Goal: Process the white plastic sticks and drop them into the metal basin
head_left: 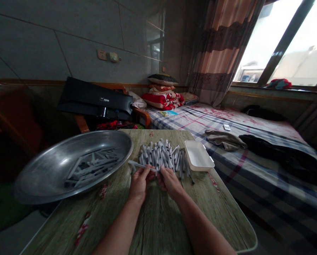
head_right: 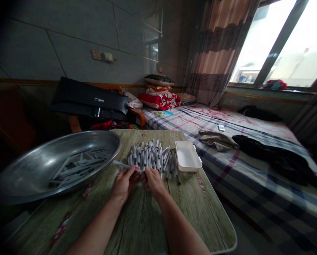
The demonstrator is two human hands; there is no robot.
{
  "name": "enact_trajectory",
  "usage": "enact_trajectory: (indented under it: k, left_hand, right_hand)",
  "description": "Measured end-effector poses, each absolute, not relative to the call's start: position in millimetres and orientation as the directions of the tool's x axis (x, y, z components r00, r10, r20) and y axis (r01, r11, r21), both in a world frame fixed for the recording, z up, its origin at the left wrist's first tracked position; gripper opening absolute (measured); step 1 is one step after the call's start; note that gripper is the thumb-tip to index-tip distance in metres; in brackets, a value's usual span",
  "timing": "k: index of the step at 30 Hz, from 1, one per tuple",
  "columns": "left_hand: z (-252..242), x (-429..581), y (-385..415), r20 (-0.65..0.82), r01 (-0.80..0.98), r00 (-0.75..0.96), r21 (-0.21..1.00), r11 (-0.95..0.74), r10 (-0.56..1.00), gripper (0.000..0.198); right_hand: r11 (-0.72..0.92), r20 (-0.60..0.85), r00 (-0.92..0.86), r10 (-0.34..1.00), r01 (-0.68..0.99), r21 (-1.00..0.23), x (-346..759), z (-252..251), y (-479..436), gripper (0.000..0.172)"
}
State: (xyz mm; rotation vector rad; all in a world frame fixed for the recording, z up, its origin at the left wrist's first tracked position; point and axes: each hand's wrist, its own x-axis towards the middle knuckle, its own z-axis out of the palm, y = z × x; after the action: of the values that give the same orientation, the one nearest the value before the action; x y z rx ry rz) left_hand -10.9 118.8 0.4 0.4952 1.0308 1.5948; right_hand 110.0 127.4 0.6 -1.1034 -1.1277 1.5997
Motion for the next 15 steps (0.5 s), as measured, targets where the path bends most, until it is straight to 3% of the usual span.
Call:
enact_trajectory:
  k: [6,9,13,15]
  left_hand:
    - [-0.6,-12.1,119.4,-0.176,-0.564,-0.295,0.825,-0.022,0.939,0.039]
    - [-1.0,-12.5,119.6,-0.174,-0.563,-0.301,0.826,-0.027,0.938,0.040]
    - [-1.8,-13.3,119.2,-0.150,-0.544,-0.294,0.839,-0.036,0.944,0.039]
    - [-1.8,-13.9,119.1,-0.152,-0.548,-0.288,0.836,-0.033,0.946,0.039]
  right_hand:
    - [-0.191,-0.144,-0.217,0.965,-0.214,-0.958,109.1,1.5,126.4,0.031]
    - [-0.184,-0.135,-0.220,0.966,-0.219,-0.958,109.9,1.1,126.1,0.032]
    - [-0.175,-0.144,-0.291,0.946,-0.083,-0.981,110.4,-6.7,129.7,0.048]
    - [-0.157,-0.132,-0.300,0.945,-0.060,-0.986,109.7,-10.6,131.8,0.047]
